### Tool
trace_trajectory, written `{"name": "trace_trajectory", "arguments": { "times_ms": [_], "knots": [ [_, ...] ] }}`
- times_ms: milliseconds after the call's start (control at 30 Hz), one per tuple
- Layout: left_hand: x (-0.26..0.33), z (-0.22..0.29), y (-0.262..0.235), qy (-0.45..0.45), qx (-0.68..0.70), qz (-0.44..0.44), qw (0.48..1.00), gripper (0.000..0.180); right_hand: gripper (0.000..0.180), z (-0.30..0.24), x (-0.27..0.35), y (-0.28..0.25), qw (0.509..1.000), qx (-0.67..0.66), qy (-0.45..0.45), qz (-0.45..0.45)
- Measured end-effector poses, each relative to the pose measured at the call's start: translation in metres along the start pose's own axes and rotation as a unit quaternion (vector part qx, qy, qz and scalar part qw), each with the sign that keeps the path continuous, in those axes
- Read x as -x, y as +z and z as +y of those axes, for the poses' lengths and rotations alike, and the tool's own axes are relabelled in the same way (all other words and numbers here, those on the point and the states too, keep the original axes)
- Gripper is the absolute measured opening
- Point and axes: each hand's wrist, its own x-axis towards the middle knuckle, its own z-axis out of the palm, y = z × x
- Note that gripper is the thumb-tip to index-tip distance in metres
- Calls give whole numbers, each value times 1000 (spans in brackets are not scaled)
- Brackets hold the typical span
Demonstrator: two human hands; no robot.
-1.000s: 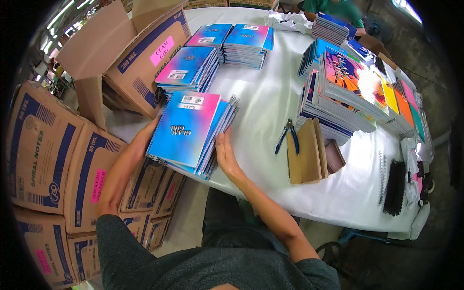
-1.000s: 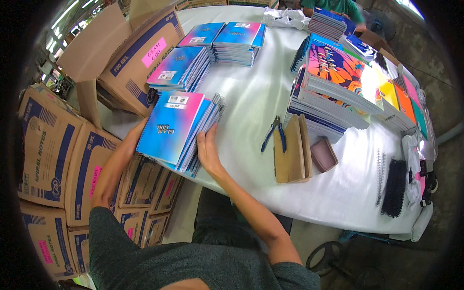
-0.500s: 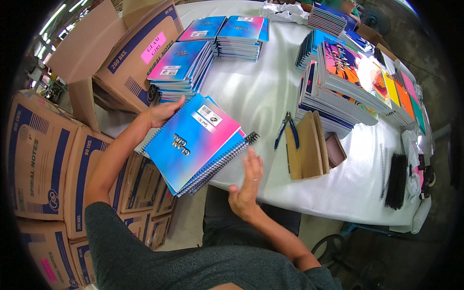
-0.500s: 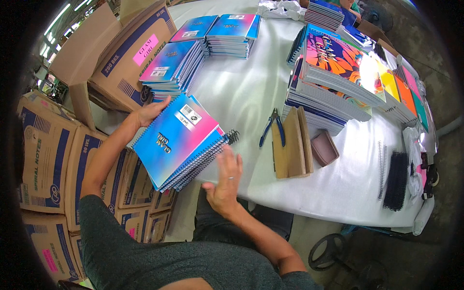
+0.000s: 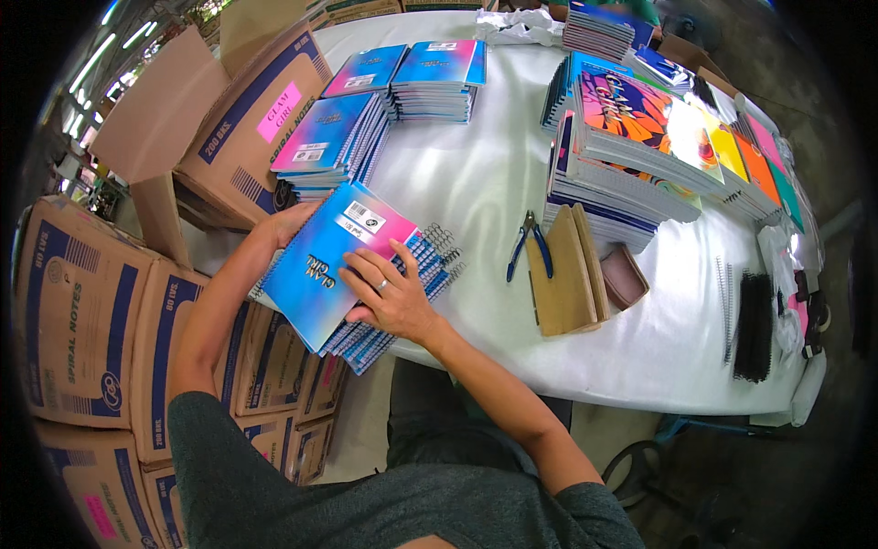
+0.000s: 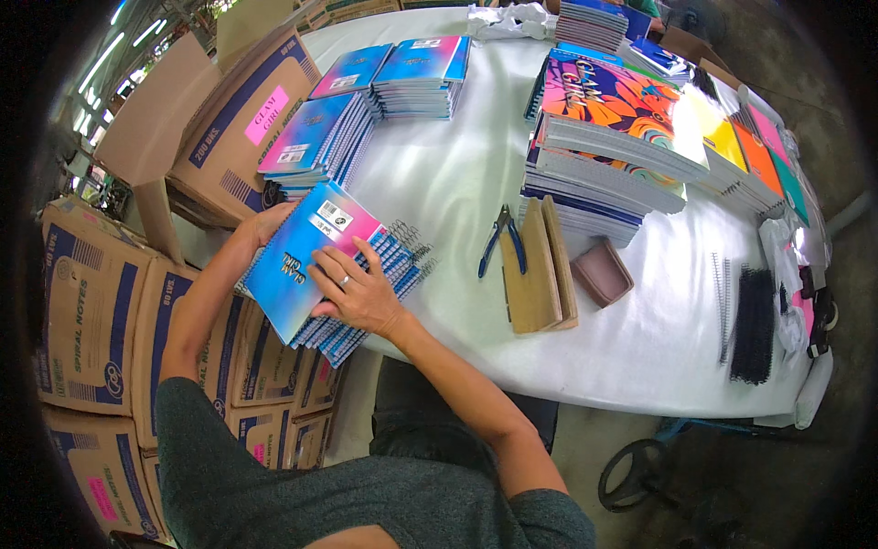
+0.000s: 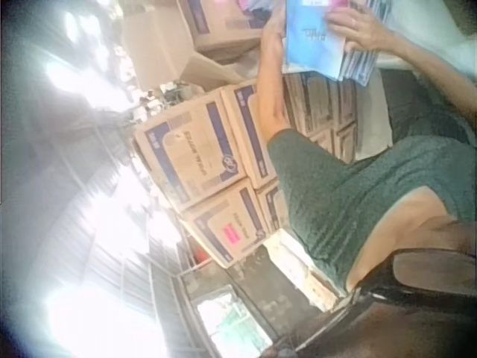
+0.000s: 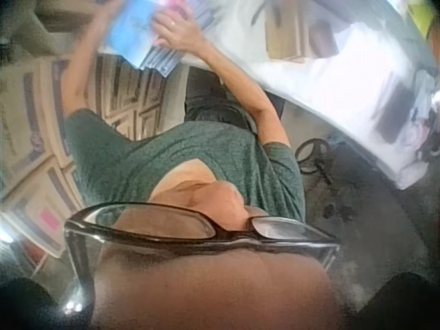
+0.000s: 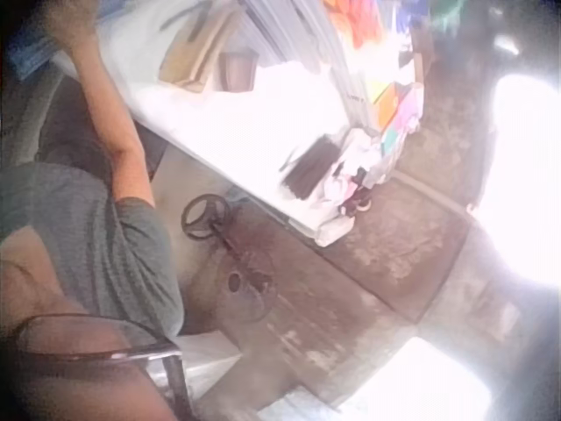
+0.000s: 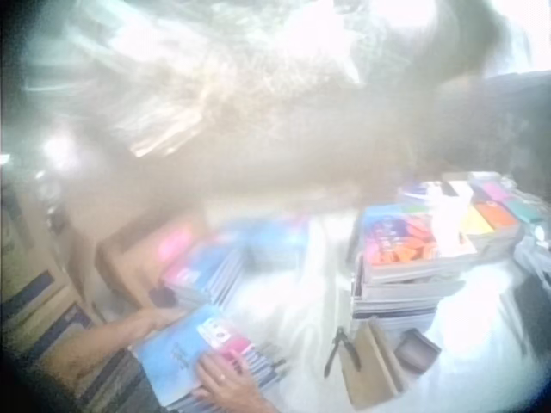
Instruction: The person organizes stacks of spiral notebooks on a table and uses blue shears to trim or adjust the spiral bindings.
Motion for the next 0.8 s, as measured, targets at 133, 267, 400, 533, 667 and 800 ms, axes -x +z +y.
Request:
{"name": "trace_trajectory", "arguments": {
  "times_ms": [133,267,400,533,667,800],
  "knots": [
    [-28,-5,-2,16,7,-44,999,60,47,8,12,-18,999,13,8,28],
    [-16,6,9,34,-56,24,998,55,46,26,32,-54,967,-26,242,79],
    [55,-3,-41,48,-165,225,959,44,45,48,37,-81,956,-55,290,8],
    [91,-21,53,448,72,549,702,52,46,96,30,-85,919,-120,370,-59],
    [106,-88,153,451,260,617,591,56,40,132,13,-66,872,-238,350,-246],
    [62,-168,201,328,371,521,695,50,38,134,5,-56,781,-334,402,-341]
  ]
}}
